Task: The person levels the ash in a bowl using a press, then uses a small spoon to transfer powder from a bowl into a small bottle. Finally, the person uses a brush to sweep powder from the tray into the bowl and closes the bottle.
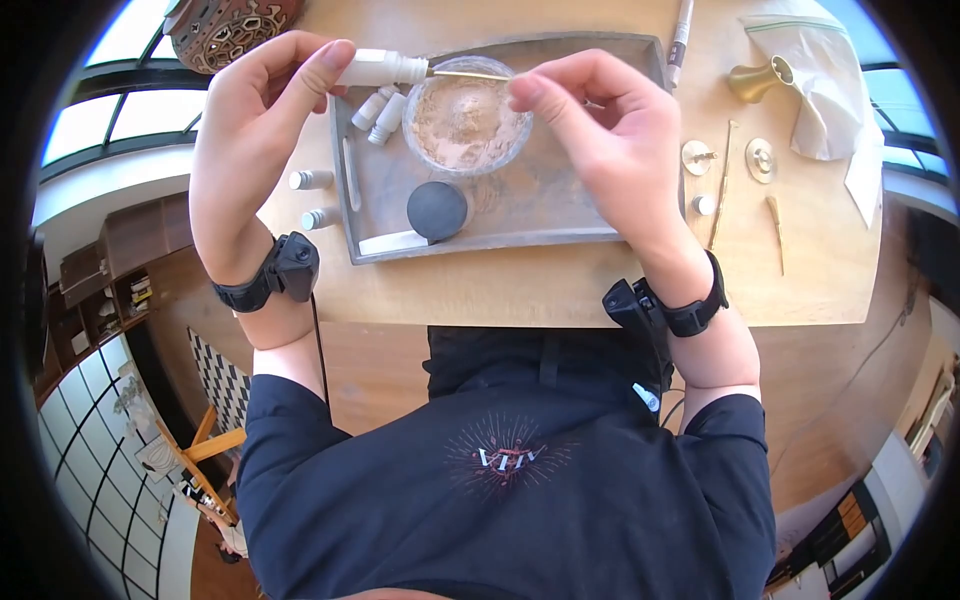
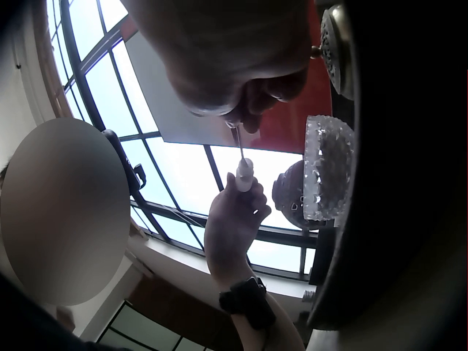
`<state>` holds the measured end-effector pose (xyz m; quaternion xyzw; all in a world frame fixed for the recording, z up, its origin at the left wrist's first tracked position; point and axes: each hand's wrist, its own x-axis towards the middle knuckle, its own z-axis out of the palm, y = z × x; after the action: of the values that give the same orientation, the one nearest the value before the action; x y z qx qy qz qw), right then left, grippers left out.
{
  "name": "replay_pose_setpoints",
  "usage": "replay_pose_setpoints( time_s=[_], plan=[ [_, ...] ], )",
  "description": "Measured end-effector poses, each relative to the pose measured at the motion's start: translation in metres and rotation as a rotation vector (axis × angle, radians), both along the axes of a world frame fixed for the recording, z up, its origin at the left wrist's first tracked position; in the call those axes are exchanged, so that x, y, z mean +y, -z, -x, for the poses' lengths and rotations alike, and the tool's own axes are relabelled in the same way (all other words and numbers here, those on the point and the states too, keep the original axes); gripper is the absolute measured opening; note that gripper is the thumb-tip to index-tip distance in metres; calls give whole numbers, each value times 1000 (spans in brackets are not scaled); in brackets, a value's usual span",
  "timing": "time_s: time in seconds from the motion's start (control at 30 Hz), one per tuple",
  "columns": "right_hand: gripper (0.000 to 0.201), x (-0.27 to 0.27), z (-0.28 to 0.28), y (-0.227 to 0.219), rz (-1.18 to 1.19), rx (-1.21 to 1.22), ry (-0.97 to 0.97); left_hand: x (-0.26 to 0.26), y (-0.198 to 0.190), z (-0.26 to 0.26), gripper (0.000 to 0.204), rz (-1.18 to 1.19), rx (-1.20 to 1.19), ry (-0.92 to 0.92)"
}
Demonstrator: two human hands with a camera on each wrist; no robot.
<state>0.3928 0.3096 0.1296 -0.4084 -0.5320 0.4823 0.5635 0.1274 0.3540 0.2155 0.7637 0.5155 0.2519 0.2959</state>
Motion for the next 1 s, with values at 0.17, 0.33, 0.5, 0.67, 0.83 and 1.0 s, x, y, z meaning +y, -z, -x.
replay_pose_setpoints(
  time_s=[0.17,0.33,0.5,0.67,0.83,1.0],
  plan=[
    [10,0,-1,3,-33,-170,7,0,-13,-9,43,62,213,-110],
    [17,2,-3,5,-36,-194,-39,2,-19,-15,48,32,164,-188],
    [25,3,-5,0,-54,-254,-10,4,-13,-24,50,0,190,-239],
    [29,6,-8,1,-62,-216,-23,5,-8,-30,51,74,196,-310],
    [26,6,-8,2,-43,-278,-29,-2,-7,-37,51,27,139,-332],
    [19,3,-8,-5,-95,-313,2,-11,-12,-43,50,-57,173,-349]
  ],
)
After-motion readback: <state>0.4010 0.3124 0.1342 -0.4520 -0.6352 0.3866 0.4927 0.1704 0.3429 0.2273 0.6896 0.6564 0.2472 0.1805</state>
